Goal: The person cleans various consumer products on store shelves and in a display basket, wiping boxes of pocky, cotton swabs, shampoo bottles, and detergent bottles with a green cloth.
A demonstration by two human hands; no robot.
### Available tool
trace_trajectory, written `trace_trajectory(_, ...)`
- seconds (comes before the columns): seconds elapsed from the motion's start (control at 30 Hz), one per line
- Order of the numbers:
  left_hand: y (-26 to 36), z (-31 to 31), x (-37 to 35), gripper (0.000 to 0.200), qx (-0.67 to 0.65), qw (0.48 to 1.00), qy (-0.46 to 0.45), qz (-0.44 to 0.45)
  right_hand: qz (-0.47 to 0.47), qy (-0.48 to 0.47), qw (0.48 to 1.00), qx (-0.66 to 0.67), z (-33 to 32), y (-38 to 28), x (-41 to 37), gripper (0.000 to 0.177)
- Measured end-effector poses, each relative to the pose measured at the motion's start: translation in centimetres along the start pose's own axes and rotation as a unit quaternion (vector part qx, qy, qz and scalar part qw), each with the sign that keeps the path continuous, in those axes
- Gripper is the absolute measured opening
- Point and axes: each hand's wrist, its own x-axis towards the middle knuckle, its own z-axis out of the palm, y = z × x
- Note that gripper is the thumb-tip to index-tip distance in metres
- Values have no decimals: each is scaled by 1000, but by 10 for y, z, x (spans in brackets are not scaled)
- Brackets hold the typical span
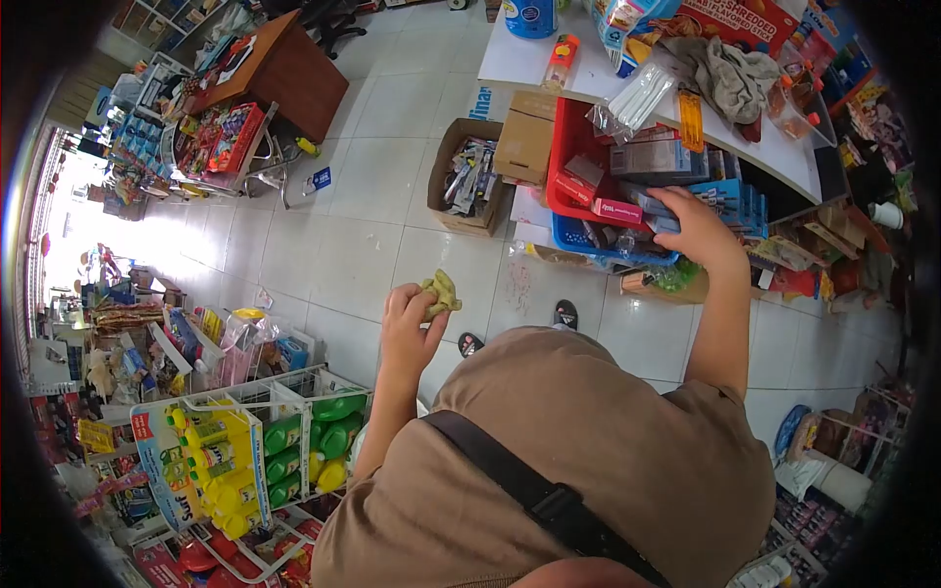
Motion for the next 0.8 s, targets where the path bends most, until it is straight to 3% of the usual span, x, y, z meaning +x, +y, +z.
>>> trace_trajectory(0.13,3,-3,4,26,-9,1000,0,8,1,39,999,-9,-3,-2,-1,53)
trace_trajectory(0.4,-2,-5,3,24,-11,1000,12,9,53,240,969,21,-26,-16,-19,50)
trace_trajectory(0.57,-1,-1,0,24,-30,1000,6,4,79,381,916,96,24,30,15,51)
trace_trajectory(0.77,5,1,0,24,-43,999,5,4,138,432,891,-33,48,35,50,50)
trace_trajectory(0.8,6,1,0,24,-43,999,5,3,154,406,900,-27,42,28,50,48)
